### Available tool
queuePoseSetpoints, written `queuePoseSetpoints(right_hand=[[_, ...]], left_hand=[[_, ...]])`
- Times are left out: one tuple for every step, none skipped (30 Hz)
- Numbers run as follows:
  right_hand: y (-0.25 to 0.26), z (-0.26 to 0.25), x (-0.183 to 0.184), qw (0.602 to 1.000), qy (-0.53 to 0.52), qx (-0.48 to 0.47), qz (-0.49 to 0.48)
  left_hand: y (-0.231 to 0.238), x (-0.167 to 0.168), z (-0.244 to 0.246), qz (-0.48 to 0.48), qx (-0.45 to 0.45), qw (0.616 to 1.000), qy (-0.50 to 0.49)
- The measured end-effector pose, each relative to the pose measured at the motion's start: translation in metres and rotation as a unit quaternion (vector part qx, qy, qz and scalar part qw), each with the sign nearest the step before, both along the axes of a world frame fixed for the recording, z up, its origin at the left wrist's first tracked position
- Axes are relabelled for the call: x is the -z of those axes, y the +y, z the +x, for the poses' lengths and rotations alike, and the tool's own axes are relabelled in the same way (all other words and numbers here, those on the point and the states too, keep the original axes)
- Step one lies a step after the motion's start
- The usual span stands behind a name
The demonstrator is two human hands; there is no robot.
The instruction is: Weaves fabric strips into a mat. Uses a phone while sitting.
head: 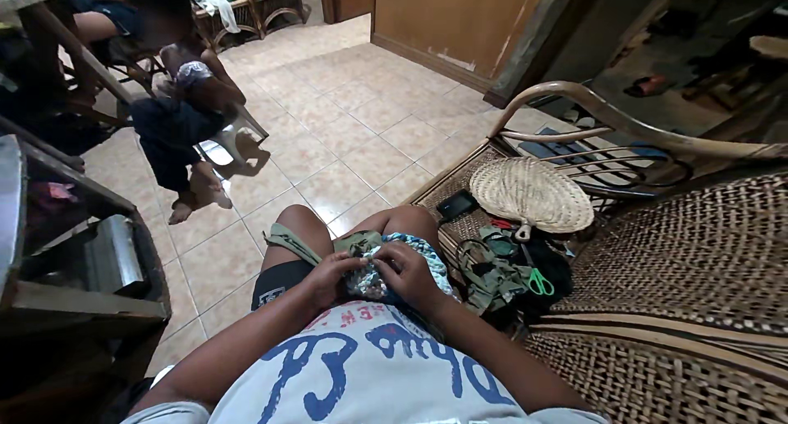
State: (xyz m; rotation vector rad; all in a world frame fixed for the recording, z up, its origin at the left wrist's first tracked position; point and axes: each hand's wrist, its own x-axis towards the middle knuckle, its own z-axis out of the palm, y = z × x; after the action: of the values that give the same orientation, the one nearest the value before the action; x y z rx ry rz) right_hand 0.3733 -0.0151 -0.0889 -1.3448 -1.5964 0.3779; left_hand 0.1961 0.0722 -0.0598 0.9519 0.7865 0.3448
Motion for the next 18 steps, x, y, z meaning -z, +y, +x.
queuePoseSetpoints(right_hand=[[-0.003,-0.002,0.0,0.999,-0.026,0.015,0.012],[-0.005,-0.004,-0.001,0.998,-0.052,0.03,0.02],[-0.006,-0.006,-0.003,0.995,-0.081,0.047,0.028],[-0.006,-0.009,-0.004,0.99,-0.114,0.069,0.043],[-0.006,-0.011,-0.005,0.983,-0.149,0.09,0.06],[-0.005,-0.013,-0.007,0.976,-0.177,0.108,0.072],[-0.004,-0.015,-0.008,0.969,-0.198,0.122,0.08],[-0.004,-0.017,-0.009,0.964,-0.214,0.131,0.087],[-0.003,-0.018,-0.01,0.96,-0.226,0.137,0.097],[-0.002,-0.018,-0.009,0.955,-0.238,0.141,0.109],[-0.001,-0.018,-0.007,0.95,-0.249,0.146,0.123],[0.0,-0.018,-0.006,0.945,-0.258,0.148,0.137],[0.001,-0.017,-0.004,0.941,-0.264,0.151,0.146],[0.001,-0.017,-0.003,0.941,-0.262,0.152,0.149],[0.0,-0.016,-0.004,0.945,-0.251,0.149,0.144],[-0.002,-0.014,-0.007,0.953,-0.23,0.143,0.134],[-0.006,-0.012,-0.012,0.965,-0.194,0.133,0.116],[-0.011,-0.008,-0.018,0.979,-0.139,0.117,0.094]], left_hand=[[0.0,0.001,0.0,0.008,-0.002,1.0,0.001],[-0.001,0.002,0.001,0.025,-0.005,1.0,0.001],[-0.002,0.003,0.001,0.052,-0.008,0.999,0.002],[-0.002,0.004,0.001,0.089,-0.007,0.996,0.003],[-0.003,0.004,0.001,0.132,-0.005,0.991,0.003],[-0.004,0.005,0.001,0.173,-0.004,0.985,0.0],[-0.004,0.005,0.001,0.209,-0.003,0.978,-0.002],[-0.005,0.004,0.002,0.237,-0.001,0.972,-0.001],[-0.005,0.003,0.002,0.254,0.001,0.967,0.001],[-0.006,0.003,0.002,0.264,0.001,0.964,0.002],[-0.006,0.003,0.002,0.273,0.002,0.962,0.006],[-0.005,0.003,0.002,0.282,0.004,0.959,0.012],[-0.005,0.004,0.002,0.292,0.011,0.956,0.021],[-0.004,0.004,0.002,0.304,0.02,0.952,0.03],[-0.004,0.003,0.003,0.317,0.03,0.947,0.038],[-0.003,0.002,0.003,0.327,0.039,0.943,0.047],[-0.003,0.002,0.003,0.332,0.047,0.941,0.057],[-0.002,0.002,0.002,0.328,0.051,0.941,0.067]])
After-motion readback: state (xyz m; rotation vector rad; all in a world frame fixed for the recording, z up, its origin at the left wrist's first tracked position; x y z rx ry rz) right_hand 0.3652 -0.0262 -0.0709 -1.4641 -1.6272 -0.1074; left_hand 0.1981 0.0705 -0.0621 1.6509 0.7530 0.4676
